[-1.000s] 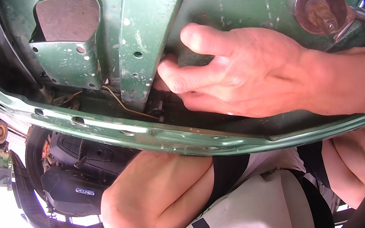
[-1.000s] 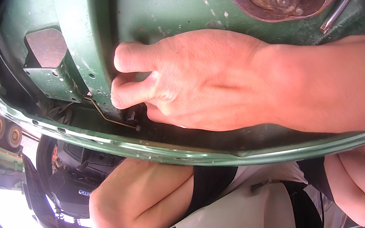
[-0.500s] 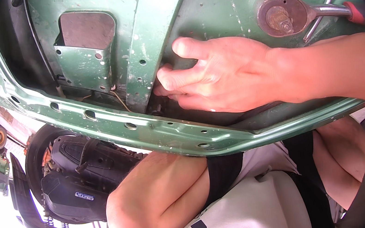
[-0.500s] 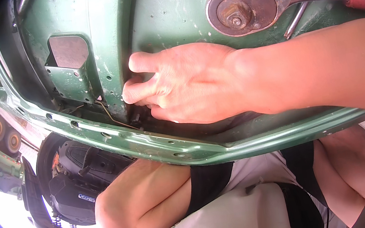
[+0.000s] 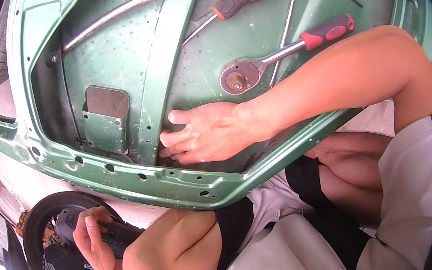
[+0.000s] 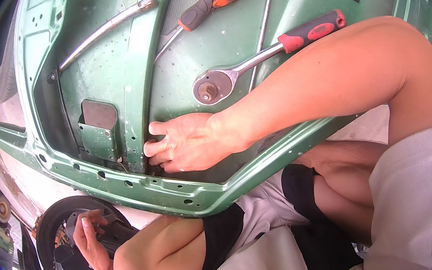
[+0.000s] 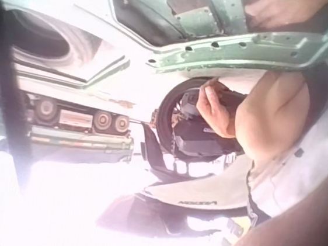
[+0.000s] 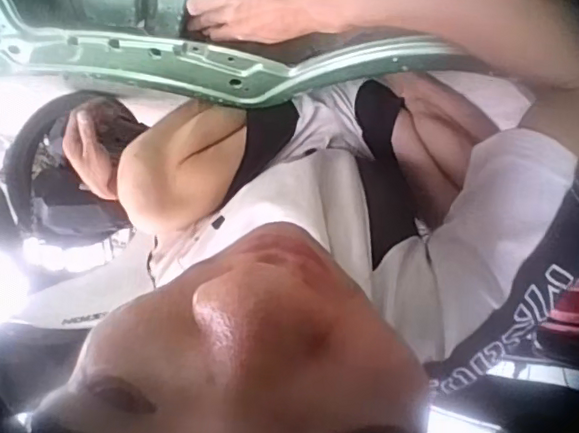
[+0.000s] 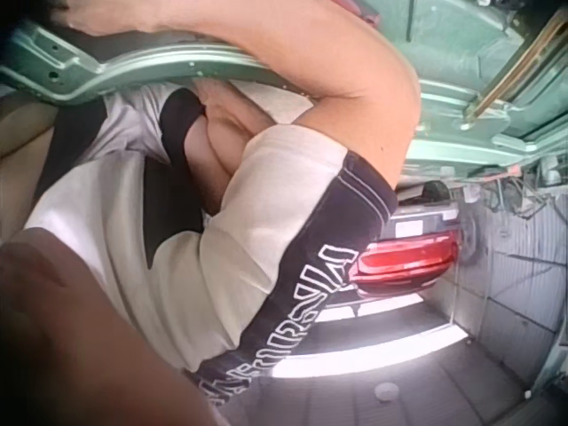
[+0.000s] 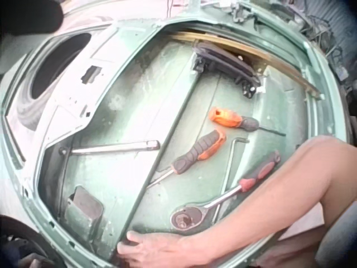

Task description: The person uses a screwdriver and their fingers to remove a metal clip from inside a green vehicle door, then uses a long metal rod and a ratchet to work on the internal mechanism while sitting on the floor.

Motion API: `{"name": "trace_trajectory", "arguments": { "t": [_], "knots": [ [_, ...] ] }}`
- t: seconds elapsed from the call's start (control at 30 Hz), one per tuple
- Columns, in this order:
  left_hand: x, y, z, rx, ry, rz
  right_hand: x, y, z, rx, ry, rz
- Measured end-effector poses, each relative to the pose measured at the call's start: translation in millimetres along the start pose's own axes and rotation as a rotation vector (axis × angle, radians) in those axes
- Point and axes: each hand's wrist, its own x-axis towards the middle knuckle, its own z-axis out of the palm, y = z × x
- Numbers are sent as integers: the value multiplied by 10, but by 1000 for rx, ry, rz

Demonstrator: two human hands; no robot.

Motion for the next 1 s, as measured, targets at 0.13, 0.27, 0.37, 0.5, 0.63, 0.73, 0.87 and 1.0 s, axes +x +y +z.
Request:
{"name": "trace_trajectory", "arguments": {
  "t": [0.13,0.27,0.37,0.5,0.63,0.73,0.87,1.0],
  "knots": [
    [293,568,-355,-184,-182,692,123,59,-38,27,115,-19],
    [868,1722,260,109,-362,935,5,29,83,26,70,-16],
    [1100,2311,585,257,-463,1022,-16,28,-27,29,65,-10],
    [1319,2631,833,401,-414,1087,161,72,-107,16,61,-50],
    [1339,2790,1342,249,-330,1240,110,36,21,61,133,-35],
    [1235,2828,1492,128,-503,1081,60,44,31,68,135,-29],
    [1142,2618,1189,642,-643,965,127,64,27,142,162,-45],
    [980,2198,755,859,-837,879,141,26,58,252,296,-4]
  ]
}}
